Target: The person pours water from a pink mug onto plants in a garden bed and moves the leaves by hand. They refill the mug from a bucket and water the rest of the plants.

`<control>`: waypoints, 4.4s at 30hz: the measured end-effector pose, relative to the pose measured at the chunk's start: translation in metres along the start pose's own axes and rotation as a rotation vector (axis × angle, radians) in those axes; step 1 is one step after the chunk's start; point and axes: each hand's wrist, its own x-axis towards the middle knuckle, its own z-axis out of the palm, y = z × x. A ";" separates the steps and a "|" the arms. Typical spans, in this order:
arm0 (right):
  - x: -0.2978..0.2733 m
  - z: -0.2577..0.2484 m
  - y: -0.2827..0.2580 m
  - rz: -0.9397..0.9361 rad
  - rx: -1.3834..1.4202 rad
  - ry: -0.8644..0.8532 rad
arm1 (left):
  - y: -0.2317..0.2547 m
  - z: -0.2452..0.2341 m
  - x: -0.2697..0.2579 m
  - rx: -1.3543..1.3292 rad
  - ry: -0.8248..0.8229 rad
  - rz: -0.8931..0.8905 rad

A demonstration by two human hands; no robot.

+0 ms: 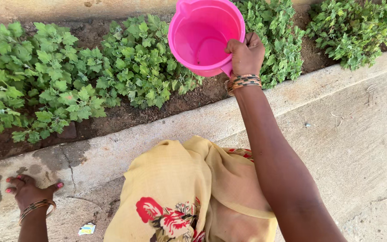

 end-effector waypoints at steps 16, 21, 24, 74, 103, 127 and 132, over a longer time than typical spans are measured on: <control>-0.020 -0.062 -0.031 0.022 0.047 0.064 | 0.014 -0.011 0.004 0.265 0.031 0.029; -0.023 -0.065 -0.020 0.079 0.103 0.104 | 0.014 -0.010 0.004 0.219 -0.078 -0.037; -0.020 -0.064 -0.012 0.059 0.107 0.036 | 0.012 -0.010 0.005 0.208 -0.026 -0.002; -0.013 0.208 0.055 -0.041 0.153 -0.191 | 0.338 -0.220 0.159 0.355 -0.345 0.904; -0.075 0.227 0.121 -0.167 -0.141 -0.281 | 0.261 -0.185 0.174 0.493 -0.254 1.078; -0.095 0.236 0.096 -0.201 -0.184 -0.302 | 0.261 -0.193 0.166 0.705 -0.480 0.932; -0.098 0.235 0.090 -0.192 -0.160 -0.314 | 0.258 -0.201 0.172 0.892 -0.496 0.854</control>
